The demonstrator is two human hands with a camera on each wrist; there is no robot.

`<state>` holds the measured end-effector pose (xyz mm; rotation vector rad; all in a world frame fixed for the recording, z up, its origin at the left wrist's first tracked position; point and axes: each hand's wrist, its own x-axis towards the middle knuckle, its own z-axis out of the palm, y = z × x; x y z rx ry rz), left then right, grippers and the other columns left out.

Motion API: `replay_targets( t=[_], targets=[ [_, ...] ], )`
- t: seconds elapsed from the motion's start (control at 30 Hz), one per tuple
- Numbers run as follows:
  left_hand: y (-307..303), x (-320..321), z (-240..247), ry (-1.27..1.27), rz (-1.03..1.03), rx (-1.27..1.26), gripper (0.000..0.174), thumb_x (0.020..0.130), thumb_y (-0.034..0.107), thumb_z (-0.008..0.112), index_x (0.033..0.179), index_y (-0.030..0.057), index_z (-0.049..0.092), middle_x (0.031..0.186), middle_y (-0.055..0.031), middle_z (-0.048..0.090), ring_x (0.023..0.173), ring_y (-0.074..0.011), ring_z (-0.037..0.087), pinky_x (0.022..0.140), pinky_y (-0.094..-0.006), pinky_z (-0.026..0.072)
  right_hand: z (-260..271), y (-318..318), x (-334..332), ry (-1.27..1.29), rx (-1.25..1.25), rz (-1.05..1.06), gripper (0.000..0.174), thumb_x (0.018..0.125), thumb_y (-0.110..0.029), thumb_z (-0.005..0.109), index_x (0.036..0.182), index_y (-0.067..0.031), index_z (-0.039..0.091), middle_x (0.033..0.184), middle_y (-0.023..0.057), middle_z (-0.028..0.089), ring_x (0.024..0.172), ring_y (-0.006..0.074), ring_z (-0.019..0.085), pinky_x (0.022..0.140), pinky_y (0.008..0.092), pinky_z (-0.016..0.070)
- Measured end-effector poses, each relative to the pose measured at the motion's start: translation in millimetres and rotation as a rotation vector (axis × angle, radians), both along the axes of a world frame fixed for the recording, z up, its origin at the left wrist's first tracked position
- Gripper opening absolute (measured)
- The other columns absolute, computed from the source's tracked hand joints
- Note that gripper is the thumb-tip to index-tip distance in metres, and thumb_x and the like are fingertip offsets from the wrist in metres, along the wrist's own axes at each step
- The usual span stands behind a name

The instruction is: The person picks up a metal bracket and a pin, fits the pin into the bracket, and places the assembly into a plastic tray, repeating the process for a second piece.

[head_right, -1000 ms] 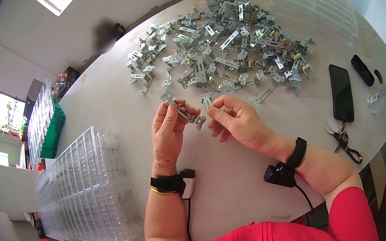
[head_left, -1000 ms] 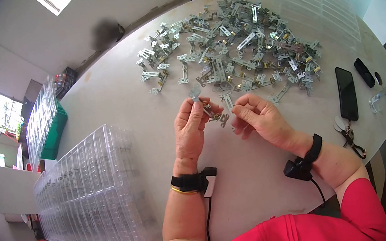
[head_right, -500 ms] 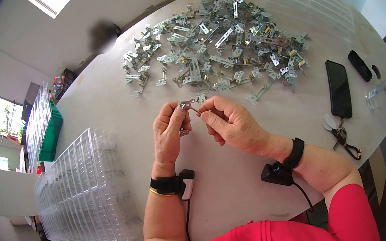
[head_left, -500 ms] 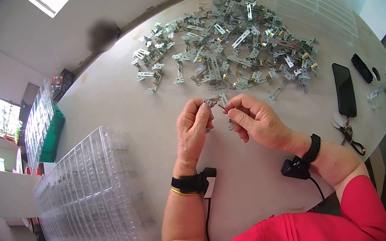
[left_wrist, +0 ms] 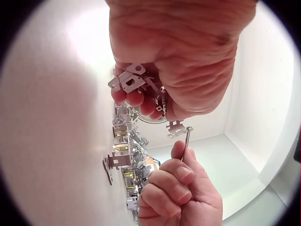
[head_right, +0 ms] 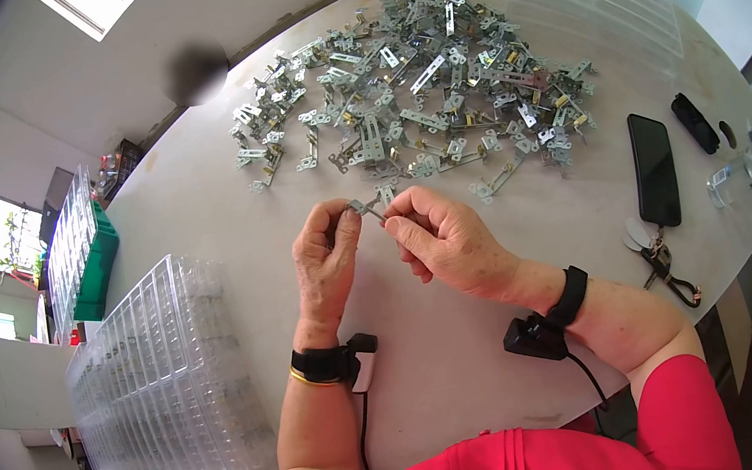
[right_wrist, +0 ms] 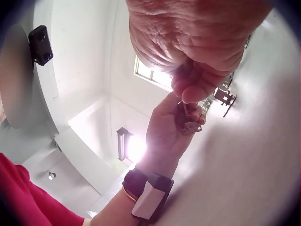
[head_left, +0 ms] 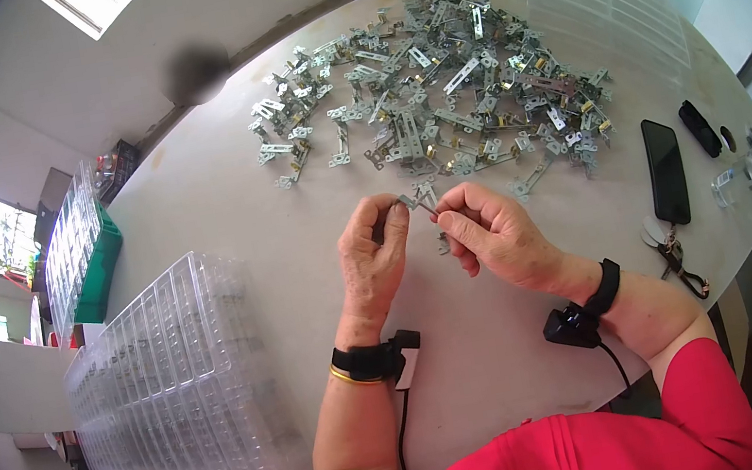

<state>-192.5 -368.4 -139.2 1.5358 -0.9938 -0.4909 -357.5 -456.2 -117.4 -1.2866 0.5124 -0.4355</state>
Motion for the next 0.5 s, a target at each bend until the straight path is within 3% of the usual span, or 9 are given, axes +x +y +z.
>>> replay_targets(
  t=[0.2,0.3,0.5],
  targets=[
    [-1.3,-2.4,-2.4,-0.104,-0.022,-0.001,0.007,0.092,0.007,0.066,0.095,0.0009,0.064,0.080,-0.0021,0.059,0.068,-0.0072,0.054,0.063,-0.0231,0.0459,1.6,0.0,-0.1,-0.025,-0.057,-0.038,0.024,0.102,-0.018,0.055,0.121,-0.0048,0.046,0.073,0.0014,0.057,0.059,0.0082,0.054,0.053,0.0239,0.0480],
    [-1.1,-5.9,4.1,-0.170,-0.023,0.009,0.006,0.093,0.007,0.066,0.095,0.0014,0.065,0.080,0.0004,0.059,0.070,-0.0058,0.050,0.063,-0.0233,0.0443,1.0,-1.0,0.2,-0.035,-0.029,-0.001,0.024,0.102,-0.018,0.054,0.120,-0.0047,0.046,0.073,0.0019,0.057,0.059,0.0088,0.055,0.053,0.0250,0.0486],
    [-0.6,-6.7,6.5,-0.247,-0.019,0.017,0.005,0.090,0.005,0.067,0.093,0.0013,0.066,0.079,-0.0031,0.061,0.069,-0.0079,0.054,0.063,-0.0239,0.0460,2.2,-1.8,-0.2,-0.006,0.004,0.011,0.024,0.102,-0.020,0.055,0.118,-0.0044,0.047,0.075,0.0028,0.058,0.059,0.0098,0.056,0.053,0.0256,0.0494]
  ],
)
